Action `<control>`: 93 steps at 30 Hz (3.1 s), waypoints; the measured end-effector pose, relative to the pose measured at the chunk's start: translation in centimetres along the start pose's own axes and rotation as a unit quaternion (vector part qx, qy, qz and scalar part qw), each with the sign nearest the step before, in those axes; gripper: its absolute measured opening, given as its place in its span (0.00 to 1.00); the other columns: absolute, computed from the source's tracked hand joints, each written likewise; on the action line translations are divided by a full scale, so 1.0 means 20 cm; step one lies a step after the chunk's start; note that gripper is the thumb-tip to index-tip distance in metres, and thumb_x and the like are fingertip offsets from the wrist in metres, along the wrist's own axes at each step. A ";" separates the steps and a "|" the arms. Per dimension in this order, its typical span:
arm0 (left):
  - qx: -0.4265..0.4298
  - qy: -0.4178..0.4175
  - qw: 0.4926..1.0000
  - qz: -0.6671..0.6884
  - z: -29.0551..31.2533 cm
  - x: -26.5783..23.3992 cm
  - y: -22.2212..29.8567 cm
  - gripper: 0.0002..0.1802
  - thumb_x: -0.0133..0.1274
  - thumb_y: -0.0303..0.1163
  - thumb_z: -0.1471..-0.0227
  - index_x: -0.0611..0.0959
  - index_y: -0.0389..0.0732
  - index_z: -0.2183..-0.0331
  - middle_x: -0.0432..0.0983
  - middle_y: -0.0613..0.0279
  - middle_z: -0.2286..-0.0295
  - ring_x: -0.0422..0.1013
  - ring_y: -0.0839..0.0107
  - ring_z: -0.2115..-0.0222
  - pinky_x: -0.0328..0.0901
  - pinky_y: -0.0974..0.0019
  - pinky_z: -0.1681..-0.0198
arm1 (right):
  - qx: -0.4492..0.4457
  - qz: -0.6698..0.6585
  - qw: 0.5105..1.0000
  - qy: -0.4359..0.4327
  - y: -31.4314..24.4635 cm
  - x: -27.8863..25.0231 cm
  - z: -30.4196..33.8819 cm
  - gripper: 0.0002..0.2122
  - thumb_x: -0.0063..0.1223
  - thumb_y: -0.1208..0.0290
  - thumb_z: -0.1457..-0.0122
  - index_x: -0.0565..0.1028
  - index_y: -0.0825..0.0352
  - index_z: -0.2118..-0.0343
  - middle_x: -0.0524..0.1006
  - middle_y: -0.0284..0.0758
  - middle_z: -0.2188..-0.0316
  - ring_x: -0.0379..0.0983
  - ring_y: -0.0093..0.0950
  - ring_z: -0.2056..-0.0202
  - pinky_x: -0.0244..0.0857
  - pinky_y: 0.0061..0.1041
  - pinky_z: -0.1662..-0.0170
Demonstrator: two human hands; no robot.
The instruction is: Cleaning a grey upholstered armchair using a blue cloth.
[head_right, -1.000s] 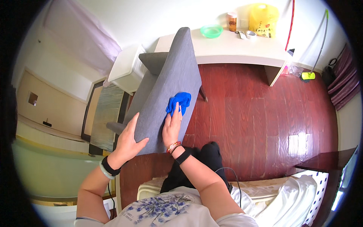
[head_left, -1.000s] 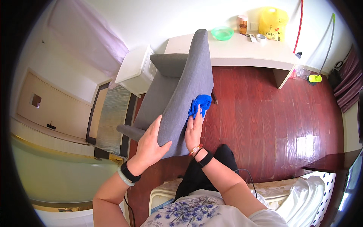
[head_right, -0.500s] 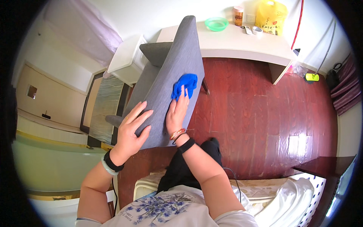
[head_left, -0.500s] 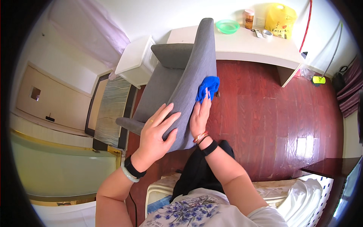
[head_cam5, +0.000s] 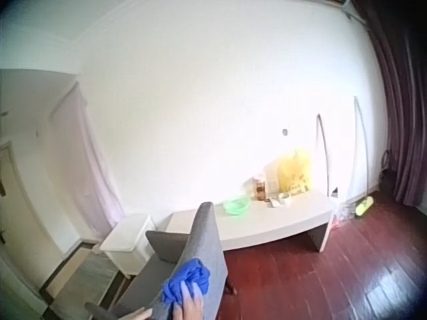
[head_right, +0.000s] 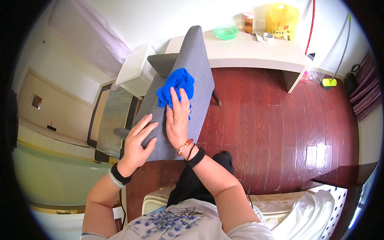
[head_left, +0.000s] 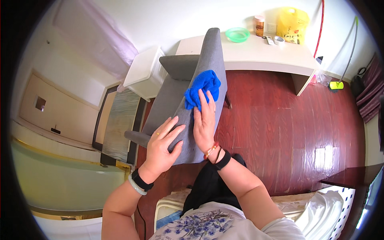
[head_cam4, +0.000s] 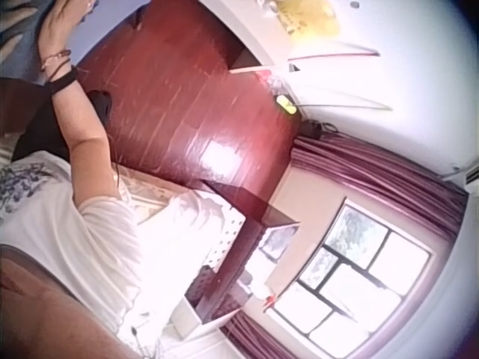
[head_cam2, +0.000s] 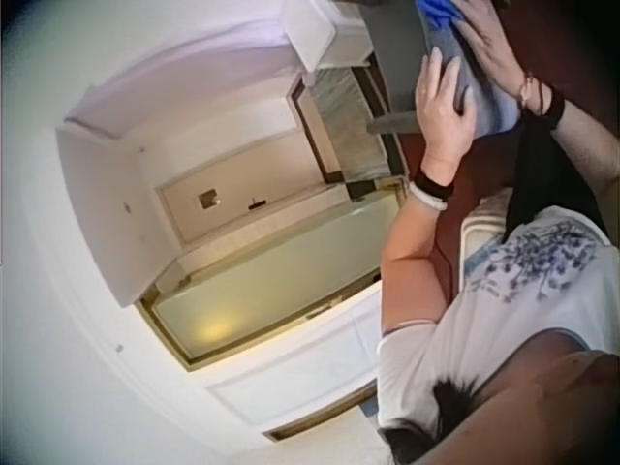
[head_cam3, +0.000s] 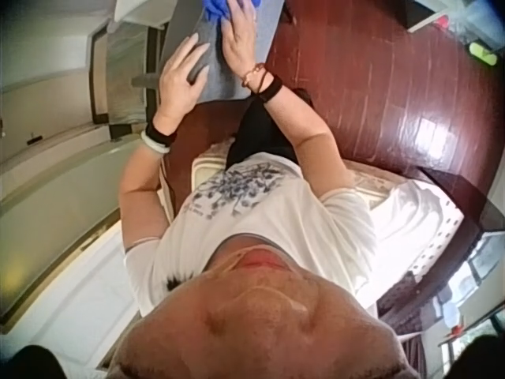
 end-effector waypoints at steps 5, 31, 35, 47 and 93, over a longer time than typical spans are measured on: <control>0.033 -0.002 0.999 -0.032 0.00 0.00 0.01 0.21 0.53 0.21 0.60 0.79 0.39 0.58 0.67 0.52 0.51 0.61 0.53 0.47 0.56 0.55 0.45 | 0.029 -0.008 0.998 0.056 0.21 0.01 -0.20 0.21 0.39 0.75 0.41 0.60 0.66 0.44 0.59 0.47 0.44 0.52 0.42 0.41 0.44 0.36 0.40; 0.249 -0.115 0.960 -0.061 0.02 0.00 0.02 0.10 0.53 0.23 0.62 0.81 0.35 0.71 0.76 0.58 0.65 0.69 0.60 0.53 0.54 0.45 0.44 | 0.464 -0.242 0.852 0.006 0.28 0.15 0.81 0.26 0.39 0.66 0.39 0.51 0.79 0.43 0.59 0.55 0.45 0.56 0.43 0.43 0.48 0.29 0.41; 0.250 -0.106 0.960 -0.071 0.02 0.01 0.02 0.10 0.53 0.23 0.62 0.81 0.34 0.71 0.76 0.58 0.65 0.68 0.60 0.53 0.54 0.44 0.45 | 0.453 -0.307 0.837 -0.003 0.07 0.11 0.83 0.25 0.39 0.69 0.39 0.53 0.80 0.44 0.63 0.55 0.49 0.59 0.44 0.46 0.51 0.29 0.44; 0.237 -0.123 0.959 -0.095 0.03 0.00 0.03 0.10 0.53 0.22 0.63 0.82 0.34 0.71 0.76 0.58 0.66 0.68 0.59 0.53 0.54 0.44 0.44 | 0.511 -0.060 0.857 0.019 0.50 0.22 1.02 0.18 0.37 0.65 0.39 0.63 0.72 0.51 0.71 0.50 0.61 0.68 0.42 0.60 0.61 0.34 0.55; 0.262 -0.225 0.926 -0.153 0.04 -0.04 0.05 0.12 0.55 0.28 0.65 0.82 0.37 0.72 0.76 0.60 0.64 0.69 0.66 0.54 0.53 0.46 0.44 | 0.636 0.000 0.771 -0.035 0.94 0.22 1.07 0.26 0.38 0.58 0.40 0.59 0.74 0.45 0.64 0.54 0.48 0.59 0.45 0.45 0.54 0.30 0.44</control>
Point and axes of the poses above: each hand's wrist, its own z-axis away from the middle knuckle, its own x-axis out of the palm, y = z × x, the point moved 2 cm from there along -z, towards the middle knuckle
